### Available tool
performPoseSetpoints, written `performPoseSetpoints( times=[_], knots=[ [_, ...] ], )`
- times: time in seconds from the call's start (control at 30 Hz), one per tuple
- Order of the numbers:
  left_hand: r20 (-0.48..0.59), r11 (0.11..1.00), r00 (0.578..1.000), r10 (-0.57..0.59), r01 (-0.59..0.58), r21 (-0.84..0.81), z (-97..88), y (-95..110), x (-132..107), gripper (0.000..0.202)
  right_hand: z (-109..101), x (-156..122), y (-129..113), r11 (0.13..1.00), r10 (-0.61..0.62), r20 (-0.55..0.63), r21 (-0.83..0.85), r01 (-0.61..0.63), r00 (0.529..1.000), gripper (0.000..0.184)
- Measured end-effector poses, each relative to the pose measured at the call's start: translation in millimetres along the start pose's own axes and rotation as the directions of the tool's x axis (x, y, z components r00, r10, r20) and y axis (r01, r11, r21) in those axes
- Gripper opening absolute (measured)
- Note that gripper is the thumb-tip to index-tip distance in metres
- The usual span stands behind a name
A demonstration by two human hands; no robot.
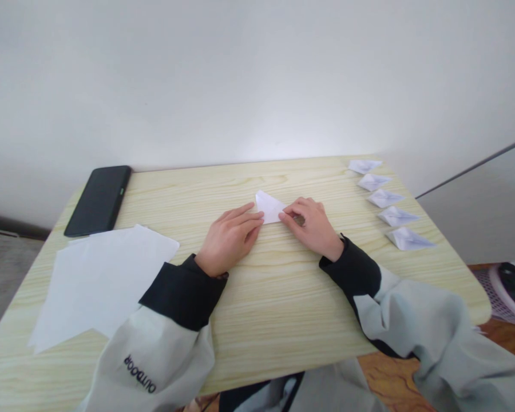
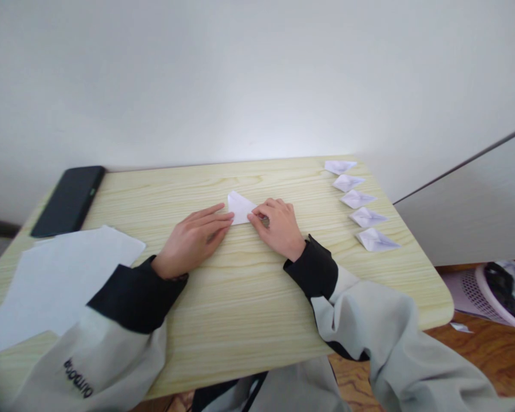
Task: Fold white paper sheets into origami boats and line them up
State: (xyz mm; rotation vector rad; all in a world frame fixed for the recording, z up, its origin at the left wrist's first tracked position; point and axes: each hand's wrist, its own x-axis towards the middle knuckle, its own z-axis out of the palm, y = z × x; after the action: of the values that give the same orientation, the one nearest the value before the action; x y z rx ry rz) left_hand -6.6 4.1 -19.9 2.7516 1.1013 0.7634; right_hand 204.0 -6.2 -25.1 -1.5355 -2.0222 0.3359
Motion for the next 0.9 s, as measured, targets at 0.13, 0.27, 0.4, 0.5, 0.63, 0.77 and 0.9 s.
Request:
performPoseSetpoints(
  times=[0.13,0.27,0.4,0.5,0.63,0.77,0.9],
  knots=[
    [-0.003,1.0,1.0,0.001,-0.001,-0.009,2.1,1.5,-0.9,0.025,1.5,-0.4,-1.0,0.999,0.034,-0.02,-0.041,-0.035,0.999,0.019],
    [0.027,0.998,1.0,-0.01,0.011,-0.061,0.9,1.8,-3.5,0.026,-0.1,-0.8,-1.7,0.997,0.037,-0.007,-0.074,-0.037,0.999,0.016],
    [0.087,0.993,0.995,-0.04,0.049,-0.107,-1.5,0.7,-5.5,0.025,-1.7,-1.2,-0.6,0.997,0.015,0.014,-0.073,-0.014,1.0,0.016],
    [0.095,0.995,0.995,-0.01,0.019,-0.095,-3.9,1.8,-4.7,0.023,-1.1,-0.6,1.3,0.998,0.002,0.011,-0.058,-0.001,1.0,0.019],
    [0.12,0.999,0.992,0.03,-0.026,-0.035,-8.2,6.5,-2.2,0.021,0.1,1.1,2.7,0.996,-0.004,0.029,-0.086,0.006,1.0,0.02],
    [0.109,1.0,0.994,0.017,-0.014,-0.028,-10.7,9.4,-1.1,0.022,0.4,2.1,1.4,0.993,-0.003,0.043,-0.117,0.008,0.999,0.02],
    [0.115,0.999,0.993,0.017,-0.013,-0.035,-10.6,10.2,-0.9,0.024,1.2,1.9,-0.9,0.985,0.014,0.048,-0.173,-0.005,0.999,0.019]
  ],
)
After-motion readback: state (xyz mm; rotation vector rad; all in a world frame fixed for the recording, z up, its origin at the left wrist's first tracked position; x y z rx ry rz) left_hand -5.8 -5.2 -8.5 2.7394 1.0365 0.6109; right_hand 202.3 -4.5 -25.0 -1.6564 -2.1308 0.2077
